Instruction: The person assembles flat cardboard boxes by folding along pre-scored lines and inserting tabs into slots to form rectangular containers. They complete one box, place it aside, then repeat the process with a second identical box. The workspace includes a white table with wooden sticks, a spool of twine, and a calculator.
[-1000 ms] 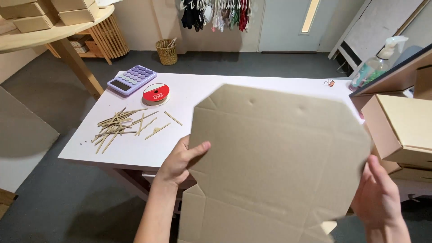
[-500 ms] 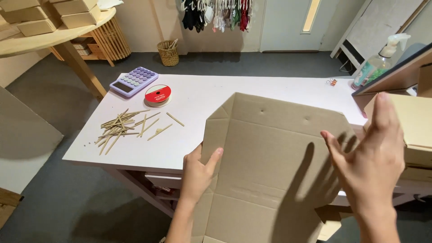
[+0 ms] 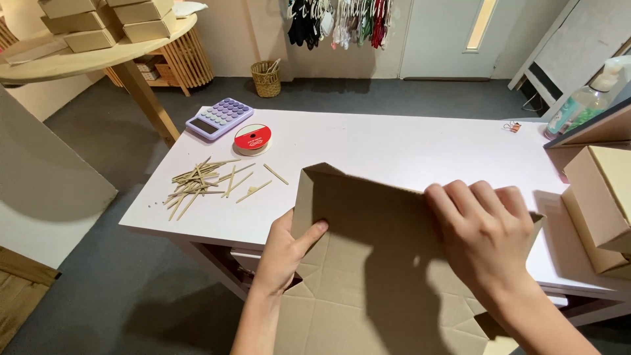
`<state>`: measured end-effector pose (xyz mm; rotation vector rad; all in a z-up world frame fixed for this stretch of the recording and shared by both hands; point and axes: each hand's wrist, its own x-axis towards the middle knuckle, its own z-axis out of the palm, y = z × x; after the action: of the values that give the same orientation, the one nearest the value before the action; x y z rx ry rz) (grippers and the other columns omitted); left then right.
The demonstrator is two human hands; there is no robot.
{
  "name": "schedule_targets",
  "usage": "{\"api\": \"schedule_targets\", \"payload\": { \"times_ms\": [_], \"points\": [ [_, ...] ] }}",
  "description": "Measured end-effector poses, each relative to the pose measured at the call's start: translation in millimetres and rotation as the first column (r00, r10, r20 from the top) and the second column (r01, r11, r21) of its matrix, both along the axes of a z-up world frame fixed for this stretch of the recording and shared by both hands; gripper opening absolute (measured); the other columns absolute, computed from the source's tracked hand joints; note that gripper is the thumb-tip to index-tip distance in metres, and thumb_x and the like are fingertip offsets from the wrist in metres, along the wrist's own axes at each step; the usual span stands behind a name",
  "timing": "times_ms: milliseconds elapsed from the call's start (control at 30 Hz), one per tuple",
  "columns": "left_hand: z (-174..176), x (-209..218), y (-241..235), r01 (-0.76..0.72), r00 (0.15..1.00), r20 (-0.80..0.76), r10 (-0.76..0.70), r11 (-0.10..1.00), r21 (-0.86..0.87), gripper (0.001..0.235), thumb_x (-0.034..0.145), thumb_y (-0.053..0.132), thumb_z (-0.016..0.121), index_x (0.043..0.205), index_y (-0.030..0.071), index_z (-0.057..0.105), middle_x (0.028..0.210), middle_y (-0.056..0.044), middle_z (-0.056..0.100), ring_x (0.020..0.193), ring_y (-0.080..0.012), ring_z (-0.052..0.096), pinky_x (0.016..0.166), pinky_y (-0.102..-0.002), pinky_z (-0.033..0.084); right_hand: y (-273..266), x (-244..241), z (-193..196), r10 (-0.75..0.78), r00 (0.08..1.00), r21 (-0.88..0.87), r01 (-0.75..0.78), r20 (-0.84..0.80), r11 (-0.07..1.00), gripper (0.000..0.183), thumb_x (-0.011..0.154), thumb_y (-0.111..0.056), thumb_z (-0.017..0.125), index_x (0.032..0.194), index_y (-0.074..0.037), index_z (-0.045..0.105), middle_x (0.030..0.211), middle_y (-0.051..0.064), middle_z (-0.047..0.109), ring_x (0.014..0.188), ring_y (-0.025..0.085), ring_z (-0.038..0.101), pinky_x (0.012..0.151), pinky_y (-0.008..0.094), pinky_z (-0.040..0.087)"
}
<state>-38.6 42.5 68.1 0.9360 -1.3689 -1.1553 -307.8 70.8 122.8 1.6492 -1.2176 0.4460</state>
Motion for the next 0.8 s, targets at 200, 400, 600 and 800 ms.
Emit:
{"api": "schedule_targets", "payload": {
  "times_ms": [200, 400, 600, 800],
  "points": [
    [17, -8, -72, 0.044, 0.988, -0.153, 0.006, 0.945, 0.324, 0.050, 0.081, 0.011, 0.069, 0.130, 0.000, 0.062, 0.125, -0.015, 0.071, 0.107, -0.0251, 0.070, 0.091, -0.040, 0.058, 38, -15, 7, 0.078, 0.816, 0.249, -0.264, 0.573, 0.932, 0.082, 0.094, -0.039, 0.065, 0.158, 0.001, 0.034, 0.161, 0.026, 0.041, 0.145, 0.045, 0.034, 0.116, 0.058, 0.027],
    [10, -35, -155, -0.147, 0.983, 0.170, 0.069, 0.850, 0.505, 0.036, 0.084, 0.020, 0.065, 0.117, 0.008, 0.061, 0.107, -0.009, 0.069, 0.090, -0.0252, 0.068, 0.065, -0.043, 0.053, 102, 0, -119, -0.031, 0.897, 0.499, -0.215, 0.441, 0.840, 0.089, 0.083, -0.060, 0.048, 0.156, -0.011, 0.033, 0.163, 0.014, 0.034, 0.150, 0.036, 0.031, 0.117, 0.058, 0.028],
    [-42, -79, -166, 0.148, 0.255, 0.837, 0.484, 0.836, -0.529, 0.084, 0.092, 0.047, 0.061, 0.159, 0.018, 0.019, 0.165, -0.014, 0.017, 0.148, -0.0355, 0.020, 0.115, -0.061, 0.016, 108, -19, -173, 0.137, 0.955, 0.519, -0.261, 0.264, 0.814, 0.064, 0.100, -0.061, 0.034, 0.149, -0.022, 0.045, 0.150, -0.002, 0.050, 0.139, 0.018, 0.045, 0.111, 0.044, 0.034],
    [-24, -115, -138, 0.618, 0.161, 0.984, 0.071, 0.770, -0.157, 0.070, 0.097, 0.063, 0.017, 0.158, 0.032, 0.023, 0.169, 0.000, 0.012, 0.156, -0.0230, 0.002, 0.119, -0.060, -0.009, 70, -38, -70, -0.415, 0.799, 0.762, -0.082, 0.436, 0.642, 0.071, 0.092, -0.063, 0.042, 0.154, -0.028, 0.038, 0.155, -0.004, 0.045, 0.141, 0.019, 0.042, 0.110, 0.047, 0.036]
  ]
}}
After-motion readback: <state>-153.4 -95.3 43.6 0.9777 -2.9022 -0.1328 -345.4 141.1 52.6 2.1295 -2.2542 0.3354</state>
